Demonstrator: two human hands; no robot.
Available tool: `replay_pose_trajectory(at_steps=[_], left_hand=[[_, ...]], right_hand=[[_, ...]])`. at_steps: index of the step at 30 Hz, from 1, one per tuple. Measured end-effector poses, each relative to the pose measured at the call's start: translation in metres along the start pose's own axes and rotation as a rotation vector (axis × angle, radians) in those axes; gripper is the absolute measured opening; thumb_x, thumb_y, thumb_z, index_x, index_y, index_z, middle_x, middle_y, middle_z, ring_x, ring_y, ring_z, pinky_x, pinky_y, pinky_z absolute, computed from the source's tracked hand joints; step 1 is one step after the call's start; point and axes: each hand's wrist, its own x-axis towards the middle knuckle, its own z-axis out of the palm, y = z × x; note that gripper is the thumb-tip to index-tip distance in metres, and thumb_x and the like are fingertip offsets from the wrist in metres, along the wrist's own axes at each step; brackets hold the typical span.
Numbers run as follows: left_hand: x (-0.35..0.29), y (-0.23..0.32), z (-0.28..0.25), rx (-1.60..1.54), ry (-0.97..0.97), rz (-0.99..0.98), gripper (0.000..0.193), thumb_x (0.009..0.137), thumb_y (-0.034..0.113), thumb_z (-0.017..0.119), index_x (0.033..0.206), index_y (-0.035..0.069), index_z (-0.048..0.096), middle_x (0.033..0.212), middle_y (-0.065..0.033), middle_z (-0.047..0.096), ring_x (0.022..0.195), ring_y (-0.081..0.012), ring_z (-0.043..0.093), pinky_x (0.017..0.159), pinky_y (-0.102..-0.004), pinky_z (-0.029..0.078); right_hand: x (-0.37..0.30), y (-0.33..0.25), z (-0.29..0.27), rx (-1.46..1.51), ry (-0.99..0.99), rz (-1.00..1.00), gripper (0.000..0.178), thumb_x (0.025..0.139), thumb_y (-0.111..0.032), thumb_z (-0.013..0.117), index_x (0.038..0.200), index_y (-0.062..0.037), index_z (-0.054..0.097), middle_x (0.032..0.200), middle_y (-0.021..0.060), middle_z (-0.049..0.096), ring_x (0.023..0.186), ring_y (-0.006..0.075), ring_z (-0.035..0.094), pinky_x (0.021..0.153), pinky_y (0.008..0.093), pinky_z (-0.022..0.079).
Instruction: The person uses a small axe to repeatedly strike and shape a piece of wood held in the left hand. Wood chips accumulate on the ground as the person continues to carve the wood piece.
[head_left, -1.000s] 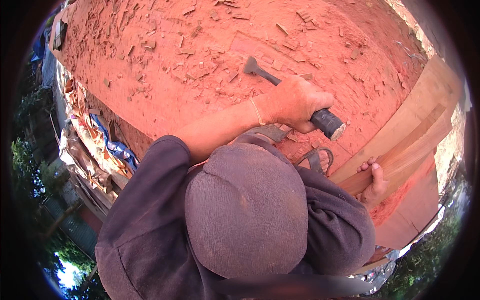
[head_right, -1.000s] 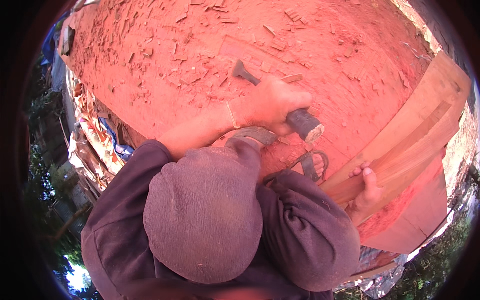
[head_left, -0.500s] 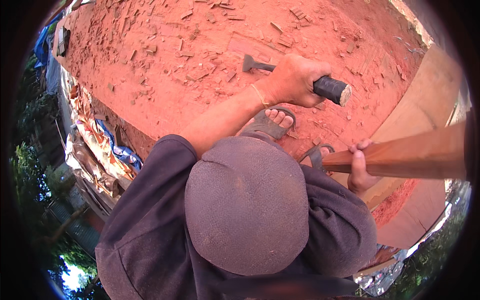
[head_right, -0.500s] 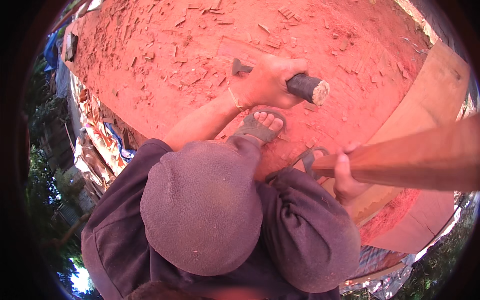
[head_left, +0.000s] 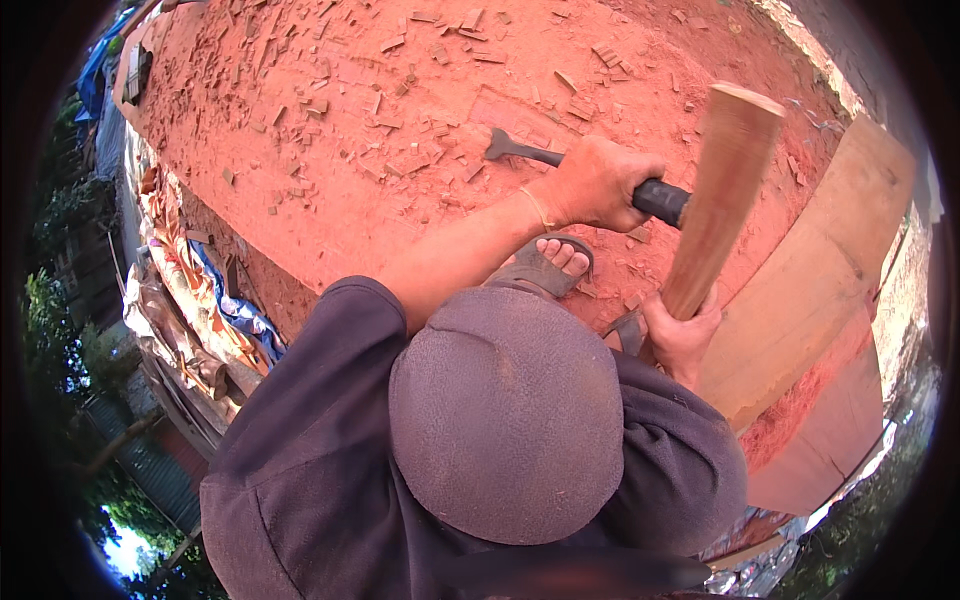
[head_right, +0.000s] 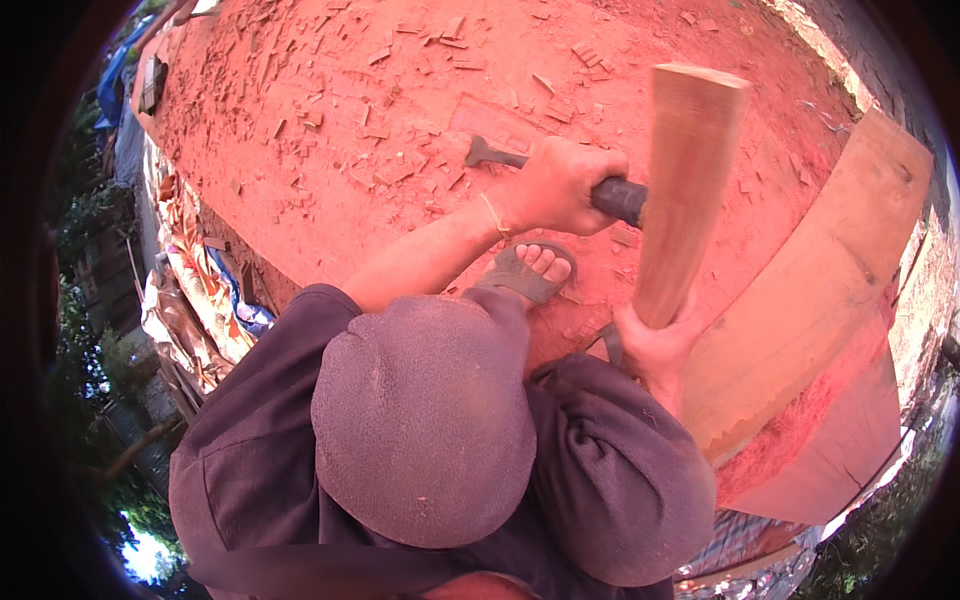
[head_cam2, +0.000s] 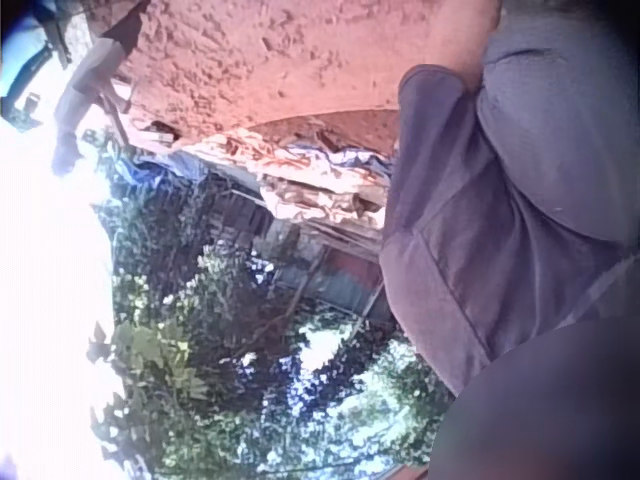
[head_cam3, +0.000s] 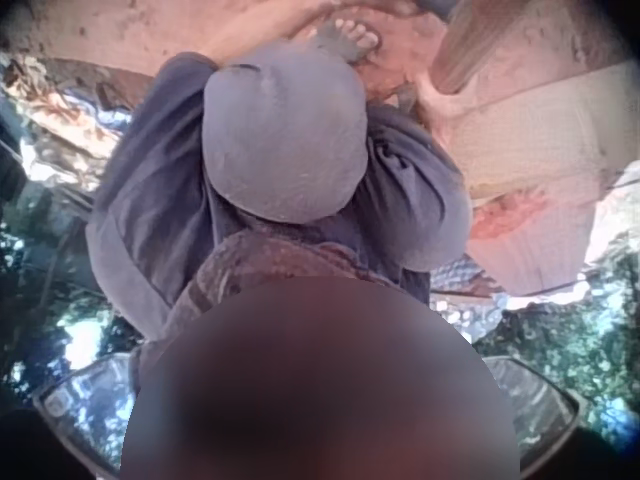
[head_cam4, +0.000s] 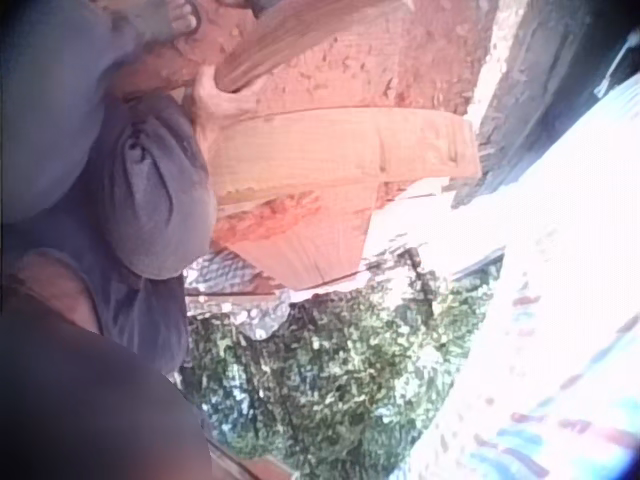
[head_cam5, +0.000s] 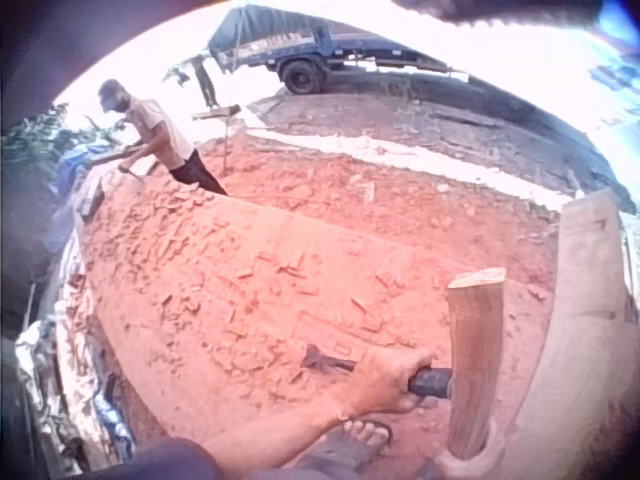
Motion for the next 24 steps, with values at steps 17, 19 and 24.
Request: replay_pose_trajectory(at_steps=[17, 19, 24], left_hand=[[0.008, -0.012, -0.022, -0.035, -0.040, -0.018, 0.023, 0.069, 0.022, 0.079, 0.078, 0.012, 0.060, 0.066, -0.0080, 0.061, 0.061, -0.0305, 0.065, 0.053, -0.0408, 0.048], [0.006, -0.011, -0.021, -0.006, 0.019, -0.013, 0.023, 0.069, 0.023, 0.079, 0.077, 0.012, 0.061, 0.066, -0.0079, 0.061, 0.061, -0.0299, 0.065, 0.053, -0.0409, 0.049], [0.005, -0.015, -0.015, 0.108, -0.052, -0.004, 0.022, 0.069, 0.025, 0.078, 0.076, 0.014, 0.060, 0.065, -0.0080, 0.063, 0.062, -0.0300, 0.068, 0.054, -0.0429, 0.050]], right_hand=[[0.010, -0.047, -0.047, 0.813, 0.132, -0.507, 0.041, 0.084, -0.003, 0.065, 0.122, -0.0001, 0.049, 0.102, 0.0108, 0.058, 0.092, 0.0202, 0.058, 0.088, 0.0403, 0.054], [0.019, -0.020, -0.006, 0.111, 0.077, -0.570, 0.041, 0.080, -0.005, 0.071, 0.118, -0.0004, 0.054, 0.096, 0.0061, 0.062, 0.086, 0.0176, 0.062, 0.078, 0.0341, 0.055], [0.011, 0.011, -0.008, 0.127, 0.044, -0.070, 0.034, 0.080, -0.005, 0.075, 0.110, 0.0010, 0.063, 0.087, 0.0033, 0.064, 0.078, 0.0140, 0.063, 0.070, 0.0302, 0.052]])
